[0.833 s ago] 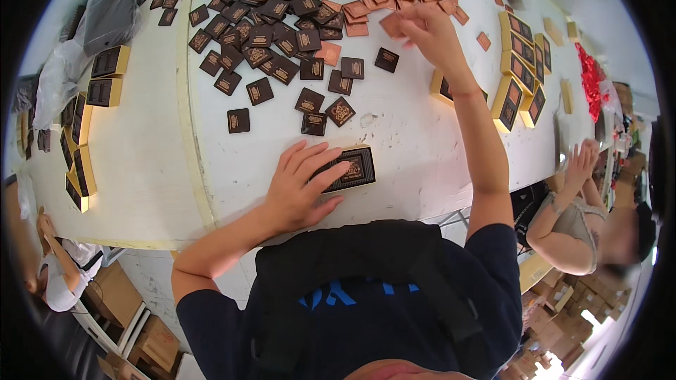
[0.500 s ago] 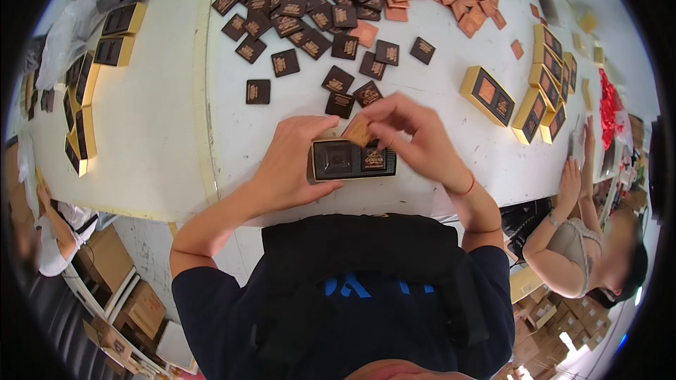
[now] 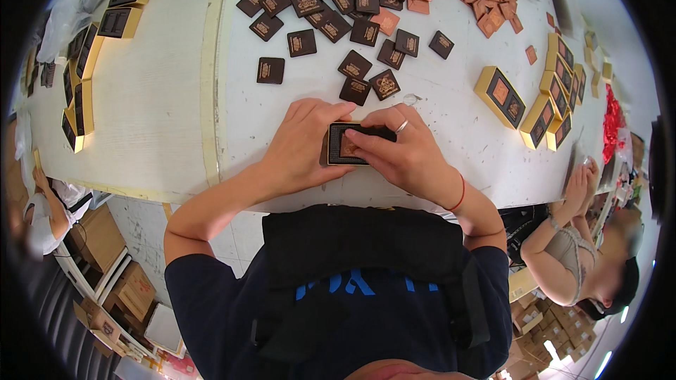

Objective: The person assembles small cosmetic palettes by placing two square pans into a black plastic tray and then inserting the tray into a gold cardboard sleeve. The person repeats this process multiple times, handling loose pans and empty trays on a white table.

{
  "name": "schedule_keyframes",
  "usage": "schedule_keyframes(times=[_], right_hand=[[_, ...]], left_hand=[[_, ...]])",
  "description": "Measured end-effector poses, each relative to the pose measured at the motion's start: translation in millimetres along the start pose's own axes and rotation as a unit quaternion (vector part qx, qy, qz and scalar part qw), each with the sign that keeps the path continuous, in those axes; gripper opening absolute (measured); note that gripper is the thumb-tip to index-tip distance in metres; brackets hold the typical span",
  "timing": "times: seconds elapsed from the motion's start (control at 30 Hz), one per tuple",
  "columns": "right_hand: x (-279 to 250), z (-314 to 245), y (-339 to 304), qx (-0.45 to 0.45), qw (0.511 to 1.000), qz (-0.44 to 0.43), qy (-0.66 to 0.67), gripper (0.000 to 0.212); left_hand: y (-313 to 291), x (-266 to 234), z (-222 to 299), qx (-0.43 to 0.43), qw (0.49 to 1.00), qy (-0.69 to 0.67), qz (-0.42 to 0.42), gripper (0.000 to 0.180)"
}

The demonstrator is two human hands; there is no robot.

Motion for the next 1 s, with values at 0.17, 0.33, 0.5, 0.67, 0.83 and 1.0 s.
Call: schedule_keyframes(times=[0.17,0.33,0.5,0.67,0.83,1.0], right_hand=[[6.3,-8.5,-13.4,-0.019,0.989,-0.056,-0.134,0.042],[-25.6,8.1,-44.4,0.068,0.996,0.011,-0.061,0.081],[-29.9,8.0,-53.7,0.086,0.994,0.064,-0.018,0.087],[6.4,5.9,-51.2,0.090,0.995,-0.034,-0.030,0.069],[-55.2,45.7,-93.9,0.209,0.962,0.085,-0.152,0.060],[-106.1,88.0,-130.0,0.234,0.912,0.199,-0.272,0.048]], left_hand=[[0.9,0.0,2.0,0.008,1.000,0.009,0.003,0.097],[-2.3,2.8,2.0,0.004,1.000,0.023,-0.007,0.098],[-1.6,6.3,0.7,0.021,0.999,0.025,-0.005,0.101],[7.8,-21.7,4.4,-0.016,0.999,-0.015,-0.040,0.101],[-32.9,-218.2,-99.1,-0.158,0.877,0.308,0.333,0.068],[-68.9,-307.5,-151.2,-0.130,0.772,0.500,0.370,0.075]])
Point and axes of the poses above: each hand's wrist, its own y-axis towards the middle knuckle, its own x-axis out of the palm, z = x × y, the point moved 6 cm from there along y, towards the middle knuckle, and after that the axes turned 8 degrees about -x, right-handed, at the moved point
